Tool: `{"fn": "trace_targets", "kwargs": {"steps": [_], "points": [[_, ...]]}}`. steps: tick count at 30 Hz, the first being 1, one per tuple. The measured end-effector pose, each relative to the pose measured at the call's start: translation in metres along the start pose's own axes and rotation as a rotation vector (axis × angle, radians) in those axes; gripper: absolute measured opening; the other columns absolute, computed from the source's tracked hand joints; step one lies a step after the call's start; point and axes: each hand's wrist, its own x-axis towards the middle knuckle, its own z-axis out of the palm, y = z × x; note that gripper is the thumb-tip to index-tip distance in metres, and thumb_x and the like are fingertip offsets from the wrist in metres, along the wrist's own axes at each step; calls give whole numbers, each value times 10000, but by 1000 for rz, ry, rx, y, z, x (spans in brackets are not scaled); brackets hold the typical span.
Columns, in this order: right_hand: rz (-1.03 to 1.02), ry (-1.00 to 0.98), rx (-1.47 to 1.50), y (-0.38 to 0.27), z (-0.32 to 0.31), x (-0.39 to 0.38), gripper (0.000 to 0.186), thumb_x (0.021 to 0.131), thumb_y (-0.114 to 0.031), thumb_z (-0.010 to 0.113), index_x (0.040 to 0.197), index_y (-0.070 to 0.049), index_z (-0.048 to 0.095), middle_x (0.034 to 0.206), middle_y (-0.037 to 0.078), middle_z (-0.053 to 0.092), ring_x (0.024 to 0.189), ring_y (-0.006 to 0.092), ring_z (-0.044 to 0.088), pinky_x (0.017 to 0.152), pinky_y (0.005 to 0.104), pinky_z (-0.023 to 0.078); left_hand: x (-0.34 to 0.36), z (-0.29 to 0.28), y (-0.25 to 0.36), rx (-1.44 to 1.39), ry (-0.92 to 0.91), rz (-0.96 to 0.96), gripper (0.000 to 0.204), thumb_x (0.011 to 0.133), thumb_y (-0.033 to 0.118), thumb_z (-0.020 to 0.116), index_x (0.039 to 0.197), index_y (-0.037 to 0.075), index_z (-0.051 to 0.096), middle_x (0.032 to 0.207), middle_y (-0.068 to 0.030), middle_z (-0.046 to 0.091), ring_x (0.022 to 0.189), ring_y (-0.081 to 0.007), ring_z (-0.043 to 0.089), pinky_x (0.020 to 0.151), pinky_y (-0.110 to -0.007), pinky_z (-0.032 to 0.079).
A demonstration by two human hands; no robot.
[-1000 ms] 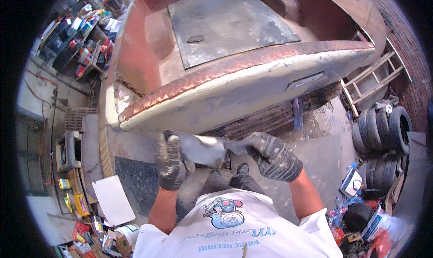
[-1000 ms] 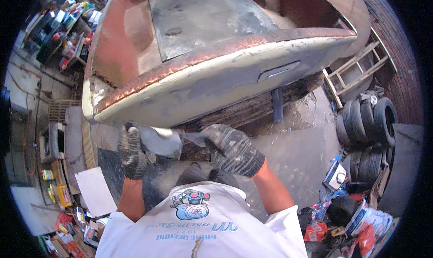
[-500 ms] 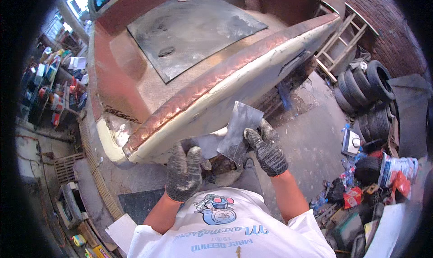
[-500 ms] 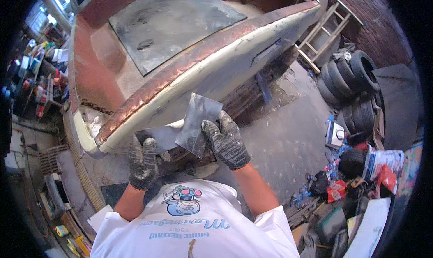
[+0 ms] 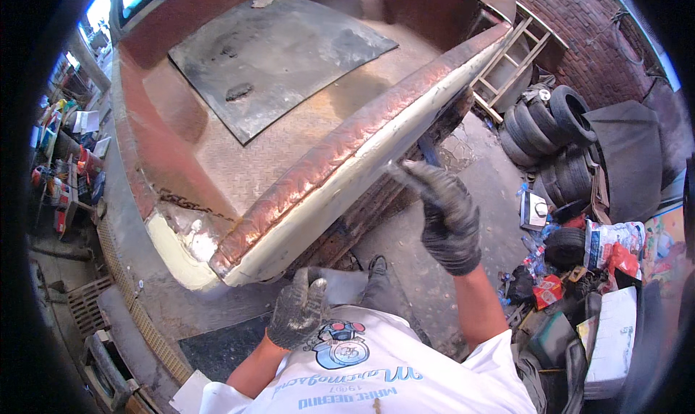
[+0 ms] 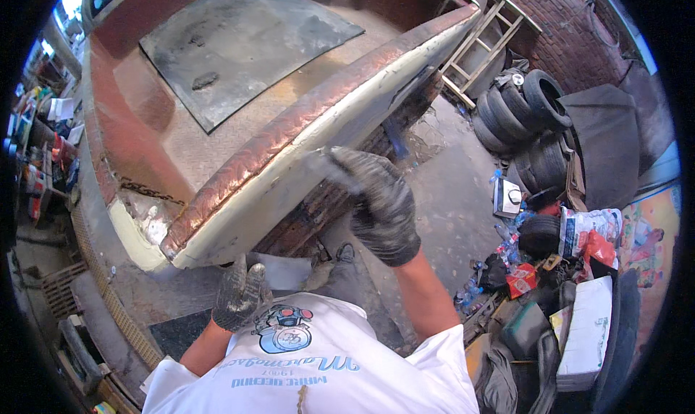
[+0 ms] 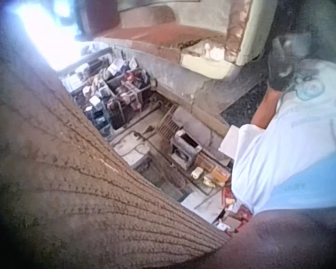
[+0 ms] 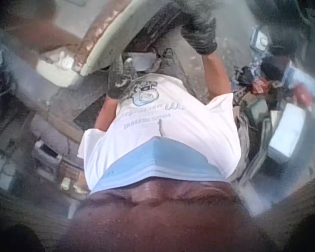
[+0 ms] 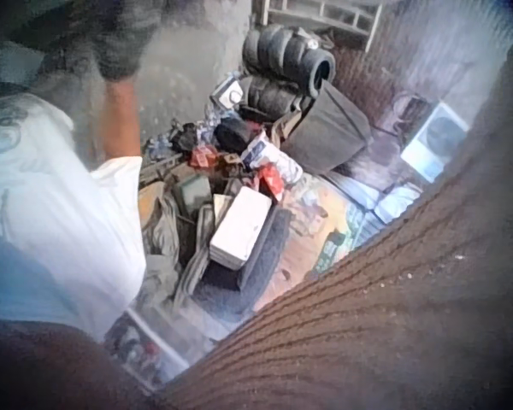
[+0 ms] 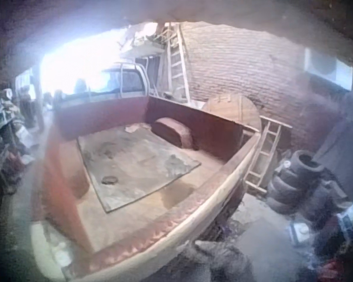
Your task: The person sands the exterior surface of a car door using a sanding block. They work along the lower edge, side panel, and around the door handle area, removing rust and old paint.
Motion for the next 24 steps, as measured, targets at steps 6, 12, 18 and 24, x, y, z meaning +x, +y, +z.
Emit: {"fn": "trace_targets", "kwargs": {"steps": [6,12,18,24], "points": [[-238,-66,-473,17,41,-18,405,784,-209,647,1188,-232,667,1325,-2,594,1232,246,528,1070,494,354,-7,-6,3,-115,-69,-132,272,984,245,538,1107,2,536,731,-193,622,626,-322,636,579,-436,480],[-224,2,-444,30,66,-31,358,799,-164,687,1157,-181,687,1305,27,614,1216,270,535,1044,460,375,-6,-6,-5,12,45,174,250,954,200,559,1098,-3,541,742,-207,627,654,-367,641,594,-463,488],[-249,143,-480,42,87,-31,385,780,-173,676,1164,-184,687,1296,26,622,1229,265,519,1031,450,374,-3,-6,-1,-130,-51,-118,228,945,190,559,1086,11,553,762,-231,632,680,-422,630,602,-487,487],[-169,-2,-478,35,73,-41,434,771,-246,671,1203,-200,670,1338,16,589,1245,276,491,1057,468,319,0,-7,8,-123,-74,-96,227,957,207,548,1095,27,555,755,-226,632,670,-412,634,598,-487,485]]}}
